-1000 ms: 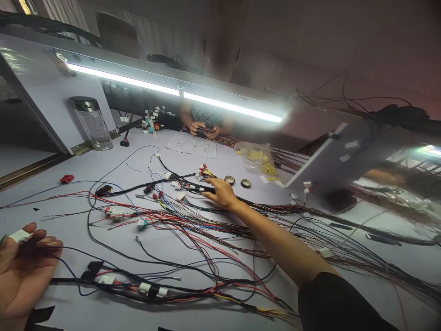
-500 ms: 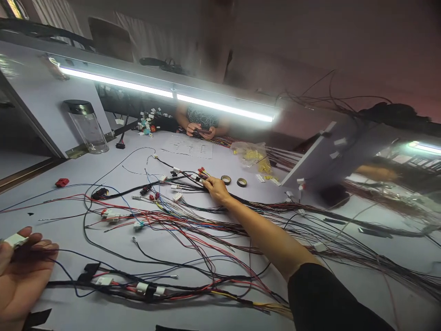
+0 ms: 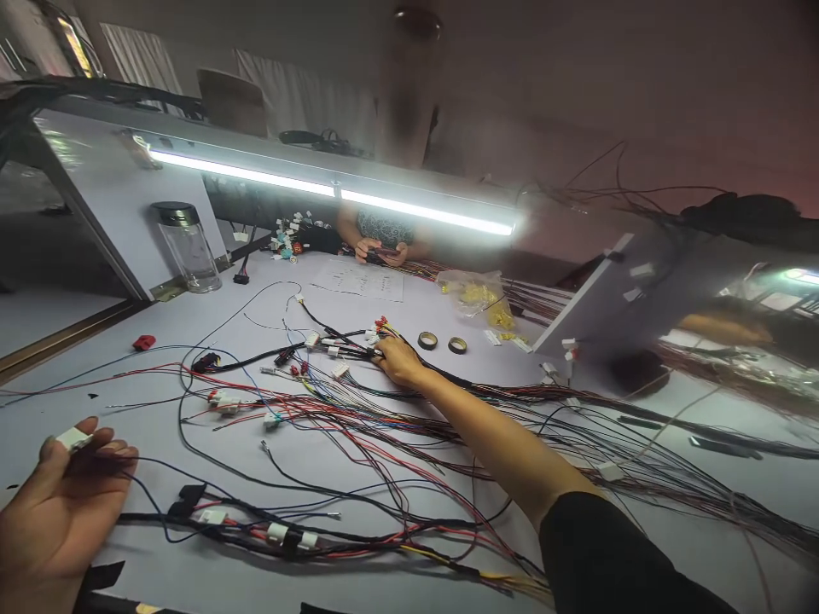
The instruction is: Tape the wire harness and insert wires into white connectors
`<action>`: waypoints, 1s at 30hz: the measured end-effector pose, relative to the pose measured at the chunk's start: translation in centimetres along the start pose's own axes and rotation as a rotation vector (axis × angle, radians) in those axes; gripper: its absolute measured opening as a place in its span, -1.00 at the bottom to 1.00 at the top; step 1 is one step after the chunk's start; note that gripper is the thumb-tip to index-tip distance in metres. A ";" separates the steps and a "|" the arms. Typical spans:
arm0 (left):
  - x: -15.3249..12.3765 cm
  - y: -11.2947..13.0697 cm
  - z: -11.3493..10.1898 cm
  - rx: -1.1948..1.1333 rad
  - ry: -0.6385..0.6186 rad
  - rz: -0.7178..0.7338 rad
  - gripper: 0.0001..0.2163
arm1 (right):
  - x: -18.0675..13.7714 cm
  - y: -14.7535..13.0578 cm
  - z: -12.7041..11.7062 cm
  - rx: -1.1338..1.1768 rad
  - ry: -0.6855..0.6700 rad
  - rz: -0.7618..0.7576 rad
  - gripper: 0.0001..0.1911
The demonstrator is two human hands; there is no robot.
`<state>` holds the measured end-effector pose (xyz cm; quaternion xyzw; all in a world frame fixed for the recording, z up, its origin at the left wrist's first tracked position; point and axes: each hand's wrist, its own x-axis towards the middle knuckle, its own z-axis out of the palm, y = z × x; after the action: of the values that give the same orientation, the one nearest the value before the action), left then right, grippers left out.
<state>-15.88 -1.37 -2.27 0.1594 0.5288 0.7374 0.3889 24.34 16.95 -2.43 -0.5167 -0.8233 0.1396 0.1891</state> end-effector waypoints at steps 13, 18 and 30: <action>-1.2 0.3 0.9 -0.294 0.056 -0.053 -0.76 | -0.9 0.7 -0.2 0.074 0.014 -0.113 -0.76; -0.7 -0.2 0.3 -0.324 0.037 -0.050 -0.72 | -1.1 -0.1 -0.6 0.046 -0.040 -0.136 -0.65; -2.8 1.2 2.2 -0.366 0.111 -0.101 -0.86 | 5.4 -9.3 1.4 -0.002 -0.057 0.110 -0.56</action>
<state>-13.09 -2.18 0.13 0.0183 0.4138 0.8084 0.4183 14.14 17.86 1.17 -0.5571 -0.7988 0.1637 0.1571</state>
